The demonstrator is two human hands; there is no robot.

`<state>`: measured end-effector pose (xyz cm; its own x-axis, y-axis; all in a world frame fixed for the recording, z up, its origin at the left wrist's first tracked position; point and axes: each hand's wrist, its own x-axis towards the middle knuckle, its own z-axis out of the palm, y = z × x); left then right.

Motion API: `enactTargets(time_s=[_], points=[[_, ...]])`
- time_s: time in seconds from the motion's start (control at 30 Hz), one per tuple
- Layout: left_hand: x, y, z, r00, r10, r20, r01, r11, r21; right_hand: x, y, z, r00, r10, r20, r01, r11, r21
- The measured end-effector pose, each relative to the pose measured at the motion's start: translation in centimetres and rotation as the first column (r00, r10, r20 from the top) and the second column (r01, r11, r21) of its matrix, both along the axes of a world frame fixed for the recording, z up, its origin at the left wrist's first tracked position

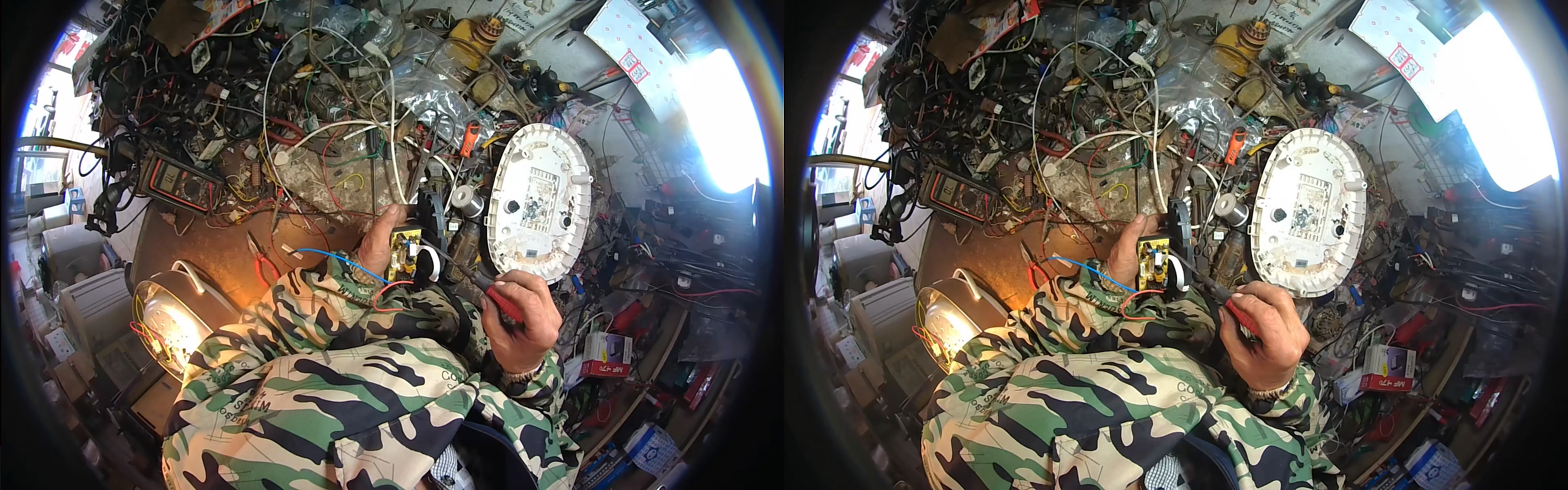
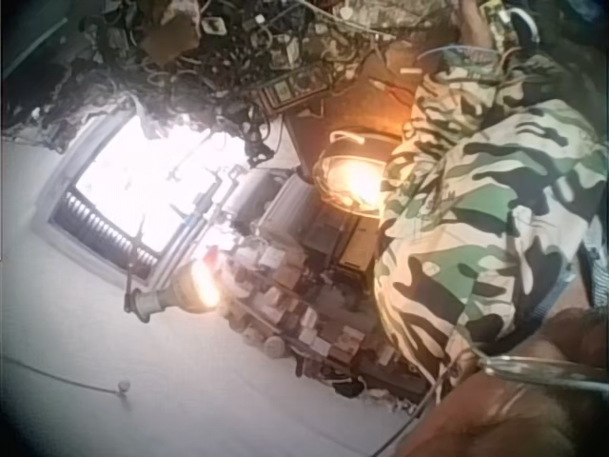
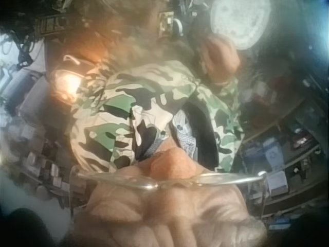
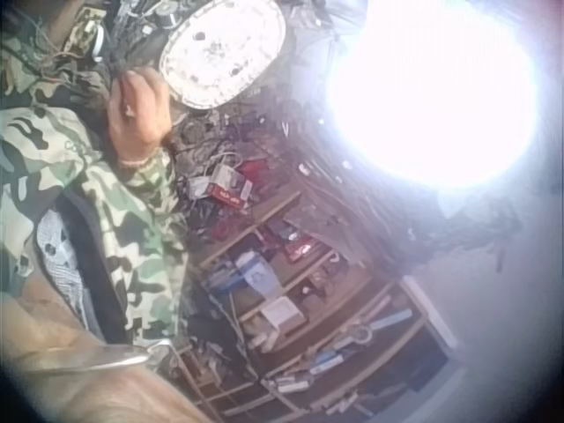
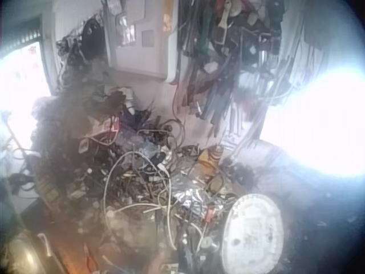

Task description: The person repairs an electronic device by manipulating wires and components on a circuit board. They use a screwdriver to adjust parts and a multimeter to test connections, working over a cluttered workbench.

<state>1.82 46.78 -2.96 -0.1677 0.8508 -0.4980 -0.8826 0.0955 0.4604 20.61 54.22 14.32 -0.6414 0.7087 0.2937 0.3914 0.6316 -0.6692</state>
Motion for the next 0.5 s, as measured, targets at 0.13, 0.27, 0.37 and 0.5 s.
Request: enactTargets(time_s=[0.13, 0.27, 0.37, 0.5], points=[[0.2, -0.1, -1.5, 0.999, -0.02, -0.038, 0.019, 1.0, -0.013, -0.1, 0.0, 0.0, 1.0, -0.005, 0.004, 0.005, 1.0, -0.006], [0.4, 0.2, -1.2, 1.0, 0.005, -0.03, -0.005, 1.0, -0.013, -0.3, 0.1, -0.2, 1.0, -0.003, 0.009, 0.003, 1.0, -0.011], [0.3, 0.1, -1.1, 0.998, 0.003, -0.07, -0.005, 1.0, -0.026, -0.5, 0.1, -0.2, 1.0, -0.011, 0.021, 0.011, 1.0, 0.003], [0.0, 0.2, 0.4, 0.987, -0.036, -0.154, 0.023, 0.996, -0.087, -0.8, -0.4, -0.3, 0.997, -0.028, 0.07, 0.02, 0.994, 0.108]])
